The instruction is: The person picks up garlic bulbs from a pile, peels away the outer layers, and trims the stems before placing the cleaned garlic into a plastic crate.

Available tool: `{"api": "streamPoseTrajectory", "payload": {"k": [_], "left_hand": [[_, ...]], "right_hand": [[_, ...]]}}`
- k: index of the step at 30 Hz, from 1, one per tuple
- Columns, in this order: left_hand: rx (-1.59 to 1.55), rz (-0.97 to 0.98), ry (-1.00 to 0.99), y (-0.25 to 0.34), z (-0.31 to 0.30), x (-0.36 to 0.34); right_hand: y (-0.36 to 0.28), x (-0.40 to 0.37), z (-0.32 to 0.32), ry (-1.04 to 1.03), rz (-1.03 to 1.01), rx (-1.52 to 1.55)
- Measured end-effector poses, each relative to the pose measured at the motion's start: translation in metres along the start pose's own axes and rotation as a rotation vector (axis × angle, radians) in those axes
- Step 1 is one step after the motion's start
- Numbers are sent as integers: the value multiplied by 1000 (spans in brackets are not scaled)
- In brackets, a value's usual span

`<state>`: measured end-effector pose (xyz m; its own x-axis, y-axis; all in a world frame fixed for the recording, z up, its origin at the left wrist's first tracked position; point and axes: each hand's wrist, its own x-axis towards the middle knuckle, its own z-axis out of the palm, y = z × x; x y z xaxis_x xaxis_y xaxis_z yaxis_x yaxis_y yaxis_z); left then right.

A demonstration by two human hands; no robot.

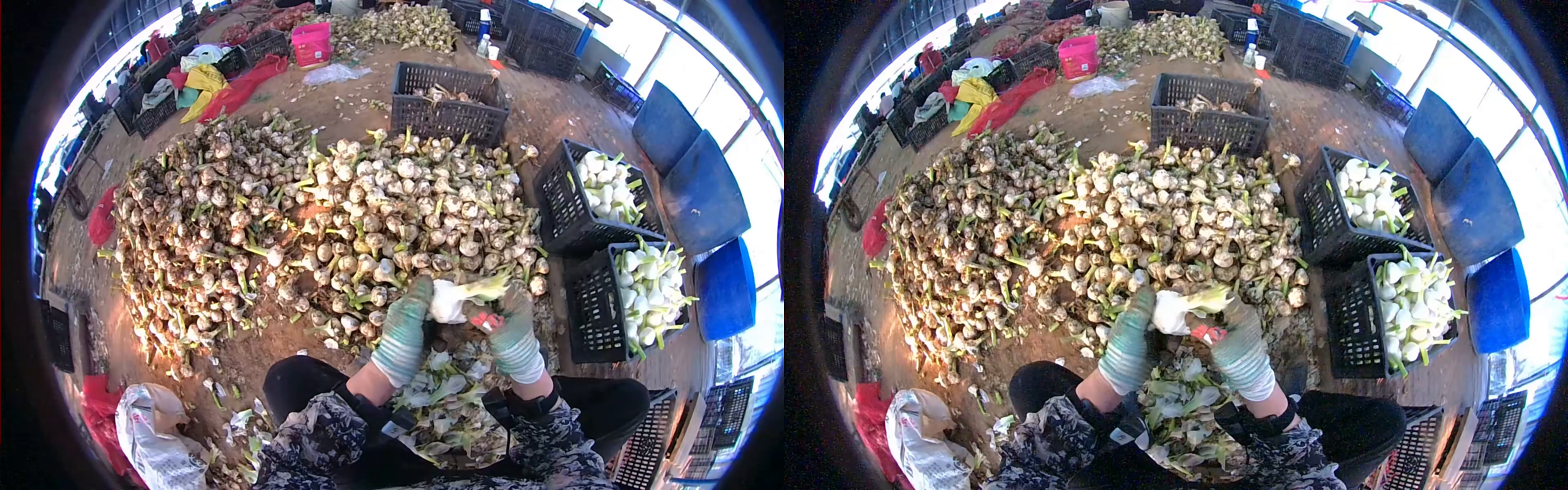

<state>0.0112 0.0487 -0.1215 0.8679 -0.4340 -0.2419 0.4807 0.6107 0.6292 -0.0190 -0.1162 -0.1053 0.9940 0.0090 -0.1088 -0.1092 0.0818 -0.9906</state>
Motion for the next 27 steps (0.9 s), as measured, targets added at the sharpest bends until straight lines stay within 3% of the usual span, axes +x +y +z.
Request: {"api": "streamPoseTrajectory", "payload": {"k": [1, 3, 4, 5, 6, 8, 9, 11, 12, 13, 15, 17, 19, 20, 21, 24, 26, 27], "left_hand": [[-106, -139, -2, 0, -2, 1], [-68, -134, 84, -5, 7, 6], [-16, 87, 50, -8, 12, 11], [35, 309, 14, -10, 18, 15], [328, 420, 108, -16, 27, 10], [429, 422, 58, -10, 24, 8], [526, 422, 8, -5, 20, 6], [172, 44, -134, 21, 27, -8], [195, -60, -202, 27, 26, -11], [216, -166, -270, 31, 24, -13], [244, -369, -381, 37, 24, -16], [252, -285, -401, 26, 21, -9], [244, -348, -352, 26, 19, -2], [309, -134, -288, 17, 25, 1], [462, 90, -155, 8, 23, 5], [432, 226, -155, -3, 36, -3], [626, 288, -180, -8, 34, -2], [627, 283, -179, -7, 34, -4]], "right_hand": [[5, 3, 0, 0, 0, 2], [18, 13, 2, 140, -34, 401], [12, 14, 0, 170, -108, 83], [10, 14, -1, 170, -111, 86], [9, 13, -1, 186, -83, 243], [3, 6, 6, 232, -38, 535], [-5, 2, 4, 234, -34, 538], [-44, -3, 6, -19, -92, 61], [-54, -5, -3, -154, -81, 60], [-38, -6, -24, -197, -31, 97], [-41, -17, -31, -282, 196, 577], [5, -21, -51, -221, 189, 678], [34, -15, -54, -58, 388, 854], [-11, -25, -32, -66, 295, 987], [-17, -27, -27, 66, 333, 862], [-20, -30, -27, 97, 374, 844], [-34, -37, -25, 45, 91, 133], [-39, -39, -26, 47, 95, 136]]}}
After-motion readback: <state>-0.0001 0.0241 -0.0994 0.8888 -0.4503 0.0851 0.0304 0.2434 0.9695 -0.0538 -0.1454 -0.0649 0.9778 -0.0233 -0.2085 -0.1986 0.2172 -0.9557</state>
